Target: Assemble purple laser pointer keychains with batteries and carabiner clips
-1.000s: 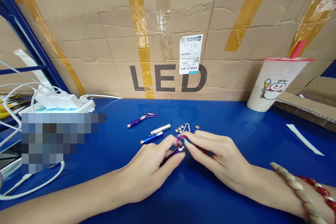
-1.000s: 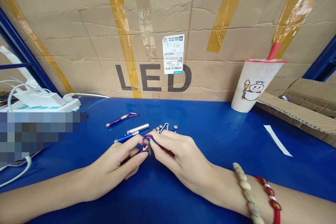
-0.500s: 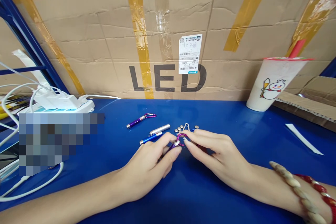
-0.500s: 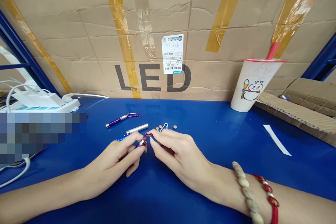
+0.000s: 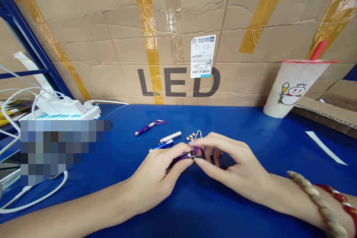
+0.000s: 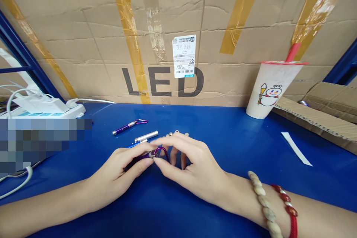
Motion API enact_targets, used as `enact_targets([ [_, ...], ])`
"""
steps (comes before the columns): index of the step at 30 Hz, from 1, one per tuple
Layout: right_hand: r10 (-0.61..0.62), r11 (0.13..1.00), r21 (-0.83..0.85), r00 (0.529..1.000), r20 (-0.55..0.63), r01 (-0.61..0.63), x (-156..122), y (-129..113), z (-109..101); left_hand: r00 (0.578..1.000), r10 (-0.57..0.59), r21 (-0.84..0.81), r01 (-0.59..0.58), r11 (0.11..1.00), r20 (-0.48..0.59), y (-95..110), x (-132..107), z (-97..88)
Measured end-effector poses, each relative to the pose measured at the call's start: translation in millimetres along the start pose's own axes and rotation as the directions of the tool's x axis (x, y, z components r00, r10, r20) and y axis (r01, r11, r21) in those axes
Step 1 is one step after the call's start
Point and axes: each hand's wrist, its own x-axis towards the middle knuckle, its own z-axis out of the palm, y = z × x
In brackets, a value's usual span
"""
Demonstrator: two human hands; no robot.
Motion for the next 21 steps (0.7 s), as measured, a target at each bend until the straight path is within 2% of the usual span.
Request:
enact_targets([
  [4,-0.042,0.996,0.074,0.999,-0.005,0.042,3.2,1.9,-2.9,0.998,-0.013,0.048,0.009,0.999,0.066,-1.4,-0.5,1.2],
  [10,0.144,0.970,0.198,0.989,-0.010,-0.139,5.9,6.8,-3.9,0.997,-0.022,0.129,0.012,0.992,0.076,-6.3,-4.0,3.5],
  [16,0.289,0.910,0.300,0.957,0.034,-0.285,5.3,7.9,-2.2,0.993,0.107,0.126,-0.112,0.986,0.046,-6.4,-5.3,5.6],
  [21,0.302,0.897,0.321,0.951,0.060,-0.305,4.2,5.3,-1.1,0.981,0.192,0.142,-0.191,0.971,0.008,-5.6,-5.6,7.1],
])
